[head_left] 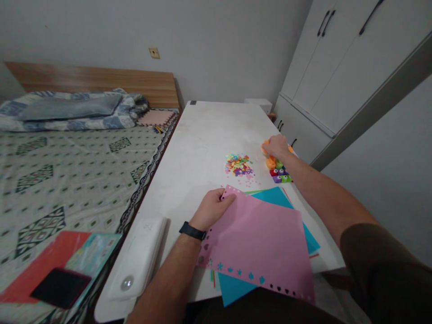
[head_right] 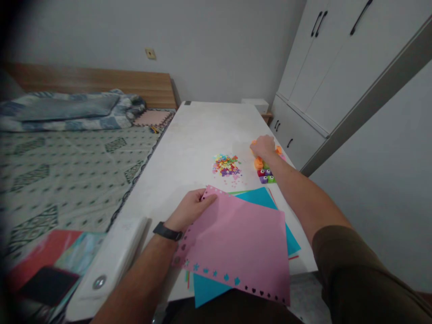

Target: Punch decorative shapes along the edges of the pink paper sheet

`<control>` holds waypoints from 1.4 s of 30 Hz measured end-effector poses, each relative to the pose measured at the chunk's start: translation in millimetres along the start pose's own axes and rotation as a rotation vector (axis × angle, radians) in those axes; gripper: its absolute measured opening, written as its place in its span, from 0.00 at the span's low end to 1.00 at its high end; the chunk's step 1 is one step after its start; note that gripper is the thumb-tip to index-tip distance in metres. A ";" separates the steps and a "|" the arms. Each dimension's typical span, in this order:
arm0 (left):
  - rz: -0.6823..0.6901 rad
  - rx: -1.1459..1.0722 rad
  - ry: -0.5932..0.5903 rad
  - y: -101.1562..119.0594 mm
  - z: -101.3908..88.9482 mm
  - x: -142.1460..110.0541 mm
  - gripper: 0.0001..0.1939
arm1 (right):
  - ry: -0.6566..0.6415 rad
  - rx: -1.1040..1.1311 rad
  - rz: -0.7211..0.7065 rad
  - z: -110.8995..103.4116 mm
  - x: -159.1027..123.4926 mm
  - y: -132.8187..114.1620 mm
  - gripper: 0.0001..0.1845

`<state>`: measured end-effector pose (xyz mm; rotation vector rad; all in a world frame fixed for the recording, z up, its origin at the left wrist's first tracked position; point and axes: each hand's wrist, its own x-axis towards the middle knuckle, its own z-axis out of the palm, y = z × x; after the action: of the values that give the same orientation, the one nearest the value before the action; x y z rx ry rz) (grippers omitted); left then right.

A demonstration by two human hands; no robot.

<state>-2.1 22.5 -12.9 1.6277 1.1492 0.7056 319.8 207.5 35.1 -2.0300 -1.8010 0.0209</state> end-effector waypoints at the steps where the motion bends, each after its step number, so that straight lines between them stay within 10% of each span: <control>1: 0.001 -0.005 0.005 -0.1 0.0 -0.1 0.20 | 0.051 0.028 0.016 -2.7 -1.5 -5.1 0.15; 4: -0.006 -0.045 0.019 0.5 0.8 -0.7 0.21 | 0.117 0.341 0.080 -12.3 -18.0 -24.3 0.15; 8: -0.021 -0.114 0.074 3.6 3.1 -0.9 0.21 | -0.208 1.108 0.061 -26.3 -68.0 -51.7 0.20; 12: -0.041 -0.166 0.122 5.5 4.8 0.0 0.22 | -0.402 1.381 0.090 -33.8 -118.5 -74.1 0.23; 42: -0.023 -0.216 0.182 4.5 6.7 1.8 0.22 | -0.423 1.118 0.217 2.7 -177.8 -53.9 0.22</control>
<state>5.9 21.3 -11.1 1.3888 1.1745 0.9447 239.9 42.8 2.8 -1.3818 -1.2386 1.2828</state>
